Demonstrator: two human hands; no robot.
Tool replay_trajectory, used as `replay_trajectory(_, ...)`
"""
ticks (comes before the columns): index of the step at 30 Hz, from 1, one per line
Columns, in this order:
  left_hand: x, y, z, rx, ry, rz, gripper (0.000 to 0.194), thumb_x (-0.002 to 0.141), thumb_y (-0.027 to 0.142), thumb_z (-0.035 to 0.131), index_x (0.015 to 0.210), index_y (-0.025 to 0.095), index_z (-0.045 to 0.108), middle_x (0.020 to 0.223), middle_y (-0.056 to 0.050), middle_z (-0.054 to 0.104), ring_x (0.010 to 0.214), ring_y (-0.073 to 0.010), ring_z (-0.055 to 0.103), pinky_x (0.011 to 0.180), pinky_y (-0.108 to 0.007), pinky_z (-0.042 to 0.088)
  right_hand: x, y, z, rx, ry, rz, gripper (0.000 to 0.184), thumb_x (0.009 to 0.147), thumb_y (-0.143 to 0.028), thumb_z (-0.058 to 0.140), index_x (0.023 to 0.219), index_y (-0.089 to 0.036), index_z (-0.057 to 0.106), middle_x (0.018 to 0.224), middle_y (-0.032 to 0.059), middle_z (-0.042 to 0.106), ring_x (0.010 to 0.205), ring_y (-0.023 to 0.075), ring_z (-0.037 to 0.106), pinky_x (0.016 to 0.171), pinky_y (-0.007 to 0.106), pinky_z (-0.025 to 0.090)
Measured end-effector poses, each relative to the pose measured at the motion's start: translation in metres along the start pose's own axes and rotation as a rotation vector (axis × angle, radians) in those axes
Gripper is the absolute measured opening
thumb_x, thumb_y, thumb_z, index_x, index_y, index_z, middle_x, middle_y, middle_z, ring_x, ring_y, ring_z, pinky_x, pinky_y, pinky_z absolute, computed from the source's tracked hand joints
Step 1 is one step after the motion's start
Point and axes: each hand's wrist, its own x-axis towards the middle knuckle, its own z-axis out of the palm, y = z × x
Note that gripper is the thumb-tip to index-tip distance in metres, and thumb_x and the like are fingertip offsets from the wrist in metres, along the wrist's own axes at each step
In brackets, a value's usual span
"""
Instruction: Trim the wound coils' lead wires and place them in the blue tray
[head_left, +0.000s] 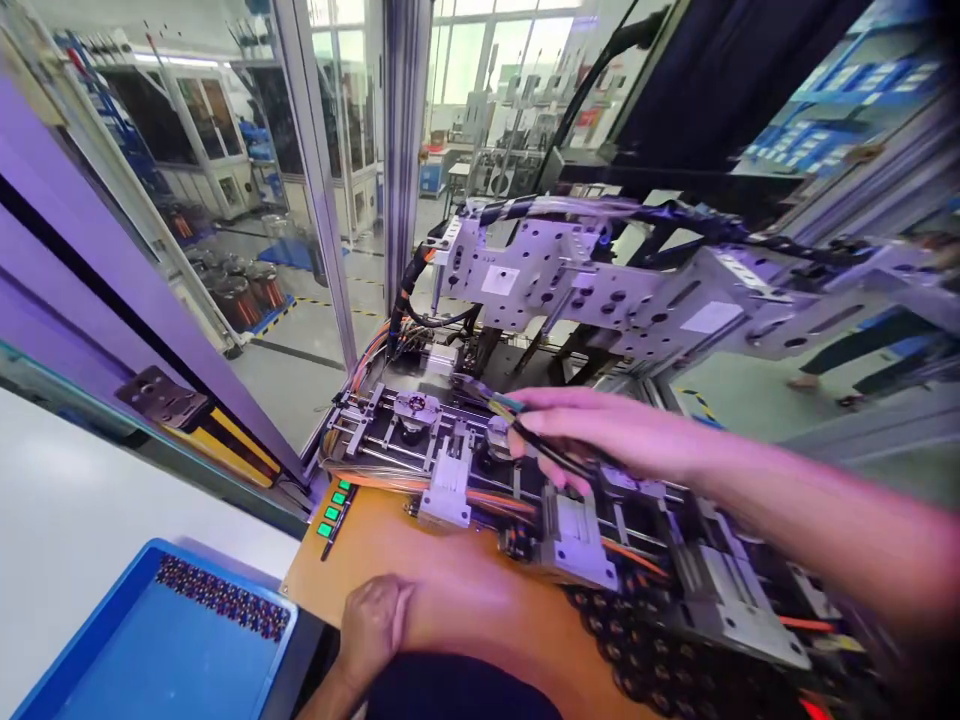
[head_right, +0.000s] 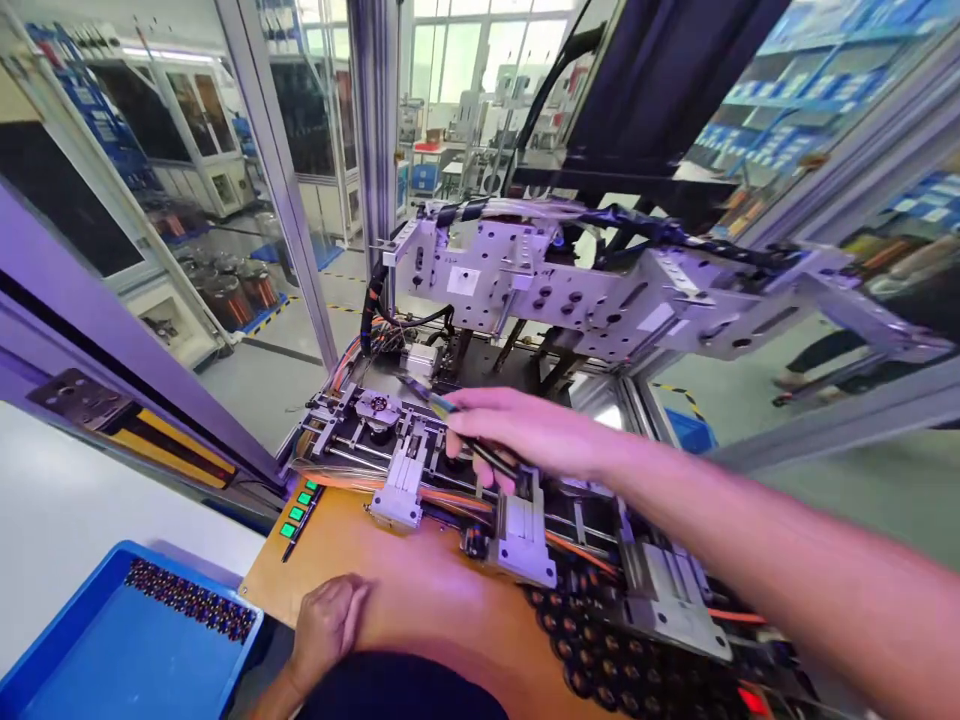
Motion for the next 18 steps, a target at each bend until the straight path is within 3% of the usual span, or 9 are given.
replay_trajectory(3, 0.000, -0.004, 0.000, 0.056, 0.030, 0.040, 0.018, 0.096, 0.020, 0.047, 0.092, 0.018, 0.065, 0.071, -0.005, 0.071, 0.062, -0.0170, 0.070, 0.060, -0.026, 0.056, 0.040, -0.025, -0.009, 0.008, -0.053, 0.166, 0.019, 0.085, -0.033, 0.061, 0.088, -0.015, 0.057, 0.084, 0.0048, 0.065, 0.060, 0.0124, 0.064, 0.046, 0.020, 0.052)
replay_trajectory(6, 0.003, -0.006, 0.001, 0.079, 0.042, 0.070, 0.015, 0.095, 0.020, 0.052, 0.106, 0.017, 0.062, 0.080, -0.007, 0.074, 0.066, -0.0162, 0.072, 0.061, -0.024, 0.057, 0.074, -0.041, -0.008, -0.068, -0.124, 0.252, 0.019, 0.091, -0.026, 0.051, 0.081, -0.012, 0.058, 0.074, 0.0075, 0.066, 0.054, 0.0127, 0.064, 0.048, 0.021, 0.055)
replay_trajectory(13, 0.011, -0.007, 0.002, 0.044, 0.055, 0.147, 0.006, 0.093, 0.017, 0.057, 0.096, 0.019, 0.061, 0.077, -0.003, 0.074, 0.066, -0.0128, 0.072, 0.063, -0.019, 0.057, 0.117, -0.052, 0.008, -0.249, -0.100, 0.479, 0.028, 0.093, -0.021, 0.041, 0.073, -0.012, 0.058, 0.061, 0.0065, 0.064, 0.038, 0.0104, 0.056, 0.035, 0.019, 0.046)
replay_trajectory(18, 0.014, -0.006, -0.001, 0.038, 0.024, 0.136, 0.006, 0.091, 0.015, 0.058, 0.093, 0.019, 0.062, 0.075, -0.003, 0.073, 0.064, -0.0128, 0.072, 0.062, -0.019, 0.057, 0.124, -0.044, 0.006, -0.260, -0.147, 0.498, 0.026, 0.090, -0.027, 0.047, 0.071, -0.013, 0.059, 0.052, 0.0036, 0.059, 0.034, 0.0104, 0.051, 0.032, 0.020, 0.043)
